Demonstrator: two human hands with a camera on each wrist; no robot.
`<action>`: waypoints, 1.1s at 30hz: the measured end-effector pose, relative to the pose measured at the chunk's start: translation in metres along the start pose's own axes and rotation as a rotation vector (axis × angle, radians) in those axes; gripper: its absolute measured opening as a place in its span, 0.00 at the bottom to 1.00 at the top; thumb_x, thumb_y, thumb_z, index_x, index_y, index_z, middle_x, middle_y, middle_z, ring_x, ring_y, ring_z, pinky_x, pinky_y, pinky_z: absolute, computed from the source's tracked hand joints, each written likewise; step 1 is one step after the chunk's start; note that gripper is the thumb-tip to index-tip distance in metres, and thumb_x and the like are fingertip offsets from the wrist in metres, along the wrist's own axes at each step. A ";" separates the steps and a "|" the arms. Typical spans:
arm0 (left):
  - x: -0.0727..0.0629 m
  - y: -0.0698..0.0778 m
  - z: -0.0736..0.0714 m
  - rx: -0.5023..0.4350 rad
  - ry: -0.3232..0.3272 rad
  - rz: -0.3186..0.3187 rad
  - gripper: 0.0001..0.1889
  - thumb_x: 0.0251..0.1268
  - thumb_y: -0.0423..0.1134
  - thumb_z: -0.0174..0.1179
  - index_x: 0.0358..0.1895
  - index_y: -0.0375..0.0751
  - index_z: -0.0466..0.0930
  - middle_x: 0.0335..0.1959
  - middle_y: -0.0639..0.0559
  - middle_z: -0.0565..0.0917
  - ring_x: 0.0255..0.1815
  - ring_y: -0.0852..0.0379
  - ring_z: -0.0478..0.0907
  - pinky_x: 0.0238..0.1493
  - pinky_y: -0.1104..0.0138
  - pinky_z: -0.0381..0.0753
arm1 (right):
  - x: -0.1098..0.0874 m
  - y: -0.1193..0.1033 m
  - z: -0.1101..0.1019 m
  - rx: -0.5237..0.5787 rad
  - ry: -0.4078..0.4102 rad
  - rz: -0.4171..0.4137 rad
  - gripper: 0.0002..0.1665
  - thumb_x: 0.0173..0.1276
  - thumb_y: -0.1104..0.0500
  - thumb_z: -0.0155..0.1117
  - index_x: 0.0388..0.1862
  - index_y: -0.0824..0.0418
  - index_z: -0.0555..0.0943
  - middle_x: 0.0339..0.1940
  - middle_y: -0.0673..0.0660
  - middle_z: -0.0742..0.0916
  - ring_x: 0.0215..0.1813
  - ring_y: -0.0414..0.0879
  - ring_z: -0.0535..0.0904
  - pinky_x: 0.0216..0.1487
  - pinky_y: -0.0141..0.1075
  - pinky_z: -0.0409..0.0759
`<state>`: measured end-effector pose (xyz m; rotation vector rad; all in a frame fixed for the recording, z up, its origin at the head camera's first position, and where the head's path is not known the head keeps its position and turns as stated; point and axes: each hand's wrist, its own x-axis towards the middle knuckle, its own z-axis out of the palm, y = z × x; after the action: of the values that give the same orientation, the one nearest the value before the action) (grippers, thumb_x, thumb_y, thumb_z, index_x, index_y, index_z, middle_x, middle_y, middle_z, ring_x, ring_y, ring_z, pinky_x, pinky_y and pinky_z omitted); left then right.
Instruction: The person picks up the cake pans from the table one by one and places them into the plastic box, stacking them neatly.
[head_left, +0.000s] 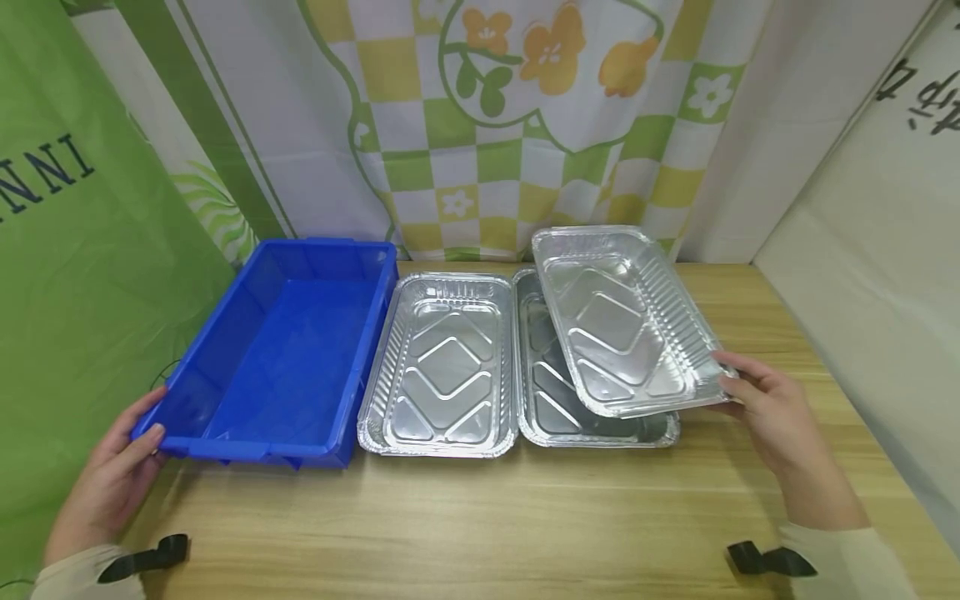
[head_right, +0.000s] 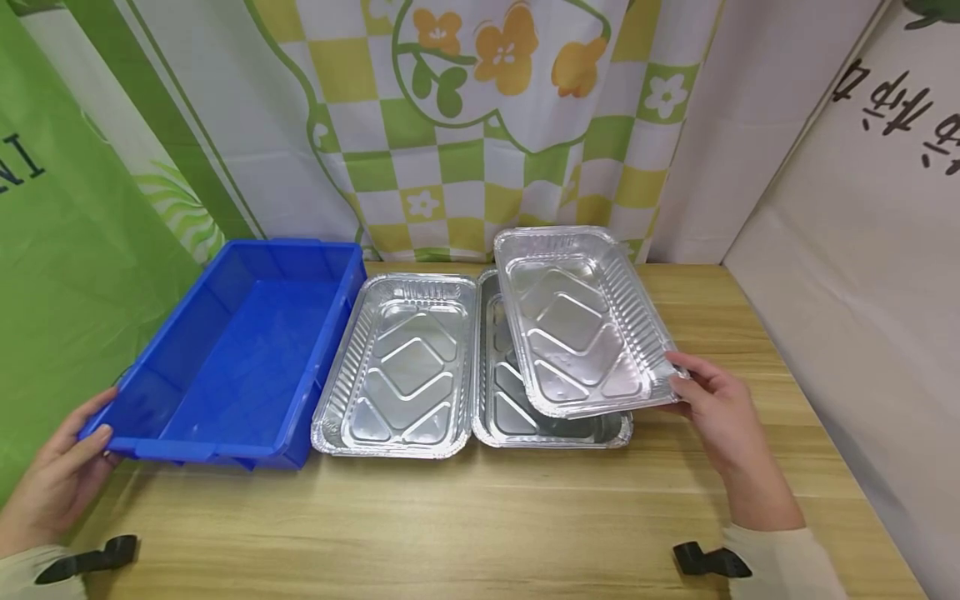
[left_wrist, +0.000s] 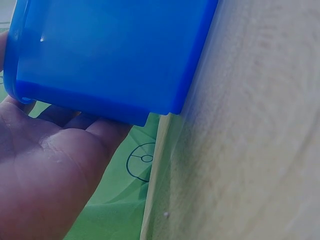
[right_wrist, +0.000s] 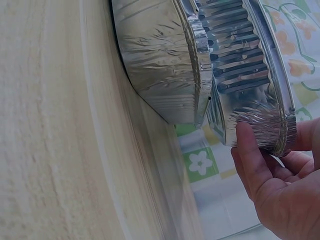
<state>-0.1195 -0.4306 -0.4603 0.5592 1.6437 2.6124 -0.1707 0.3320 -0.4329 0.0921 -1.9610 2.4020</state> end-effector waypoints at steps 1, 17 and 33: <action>0.000 0.000 0.000 -0.002 0.000 0.003 0.29 0.73 0.17 0.28 0.76 0.30 0.48 0.69 0.46 0.67 0.67 0.55 0.70 0.64 0.67 0.72 | 0.000 0.000 0.001 0.004 -0.002 0.000 0.16 0.71 0.74 0.56 0.55 0.68 0.81 0.47 0.54 0.85 0.42 0.44 0.84 0.40 0.35 0.87; 0.000 -0.001 0.000 -0.003 -0.017 0.015 0.29 0.73 0.17 0.27 0.76 0.28 0.45 0.69 0.44 0.67 0.67 0.54 0.70 0.64 0.65 0.72 | 0.002 0.004 0.012 0.020 -0.001 -0.011 0.17 0.71 0.75 0.54 0.53 0.66 0.82 0.45 0.54 0.86 0.40 0.44 0.85 0.39 0.36 0.87; 0.000 -0.002 0.001 0.020 -0.005 0.021 0.29 0.73 0.17 0.27 0.76 0.28 0.46 0.68 0.44 0.67 0.66 0.54 0.70 0.63 0.66 0.74 | 0.006 0.005 0.025 0.016 -0.011 0.013 0.17 0.71 0.75 0.55 0.54 0.64 0.82 0.45 0.54 0.86 0.41 0.45 0.85 0.40 0.36 0.87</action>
<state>-0.1200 -0.4290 -0.4613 0.5864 1.6744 2.6099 -0.1764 0.3062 -0.4324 0.0934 -1.9532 2.4305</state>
